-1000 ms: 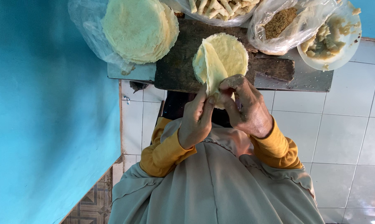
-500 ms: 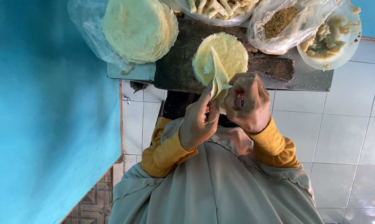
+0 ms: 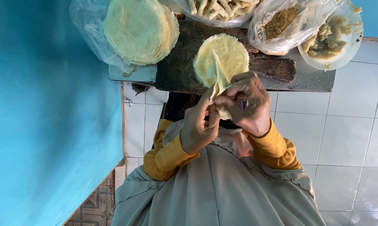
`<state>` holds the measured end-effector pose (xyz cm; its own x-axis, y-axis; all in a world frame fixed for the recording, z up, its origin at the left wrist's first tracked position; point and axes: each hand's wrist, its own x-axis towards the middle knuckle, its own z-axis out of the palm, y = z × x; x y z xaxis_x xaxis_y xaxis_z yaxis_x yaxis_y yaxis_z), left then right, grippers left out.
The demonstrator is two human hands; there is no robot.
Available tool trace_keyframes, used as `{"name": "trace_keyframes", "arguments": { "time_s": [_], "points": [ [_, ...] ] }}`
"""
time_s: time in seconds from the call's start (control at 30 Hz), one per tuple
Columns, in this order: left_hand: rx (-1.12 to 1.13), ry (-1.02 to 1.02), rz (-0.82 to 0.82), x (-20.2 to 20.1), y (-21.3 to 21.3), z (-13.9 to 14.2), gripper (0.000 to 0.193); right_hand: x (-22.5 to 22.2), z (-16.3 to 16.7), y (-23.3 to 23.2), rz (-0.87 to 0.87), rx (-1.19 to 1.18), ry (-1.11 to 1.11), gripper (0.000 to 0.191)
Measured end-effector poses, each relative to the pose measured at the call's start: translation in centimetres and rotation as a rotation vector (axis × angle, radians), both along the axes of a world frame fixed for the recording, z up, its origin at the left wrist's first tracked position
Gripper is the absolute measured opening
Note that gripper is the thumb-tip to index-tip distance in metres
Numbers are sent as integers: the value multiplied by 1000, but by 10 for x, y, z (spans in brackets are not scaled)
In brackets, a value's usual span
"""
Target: The person sits at a small metal table and separates round flatbread discs that are stuck together, peeling each one apart by hand and stacking the separated discs on the table. They first scrape the table surface with a knife and move a plate of dough mixture aside before working through the stack of discs one at a time.
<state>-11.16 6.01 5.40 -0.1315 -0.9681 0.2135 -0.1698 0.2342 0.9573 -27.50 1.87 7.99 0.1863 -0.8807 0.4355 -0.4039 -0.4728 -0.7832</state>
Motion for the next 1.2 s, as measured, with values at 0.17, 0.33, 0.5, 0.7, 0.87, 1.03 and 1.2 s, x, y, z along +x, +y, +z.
{"name": "trace_keyframes", "arguments": {
  "time_s": [0.17,0.33,0.5,0.7,0.87,1.03,1.2],
  "points": [
    [117,116,-4,0,2,1,37,-1,-5,-3,37,182,-181,19],
    [37,318,11,-4,0,-7,35,-2,-8,-1,89,-75,33,20],
    [193,151,86,-3,-1,-18,22,-2,-10,3,45,145,-211,17],
    [26,201,128,-6,5,-28,30,9,-15,11,34,266,-589,19],
    [49,339,88,-6,6,-39,35,6,-7,7,84,41,-150,25],
    [20,303,94,-4,7,-42,34,4,3,9,83,38,-20,22],
    [53,206,124,-6,11,-39,32,6,-9,5,53,192,-206,24]
  ]
}}
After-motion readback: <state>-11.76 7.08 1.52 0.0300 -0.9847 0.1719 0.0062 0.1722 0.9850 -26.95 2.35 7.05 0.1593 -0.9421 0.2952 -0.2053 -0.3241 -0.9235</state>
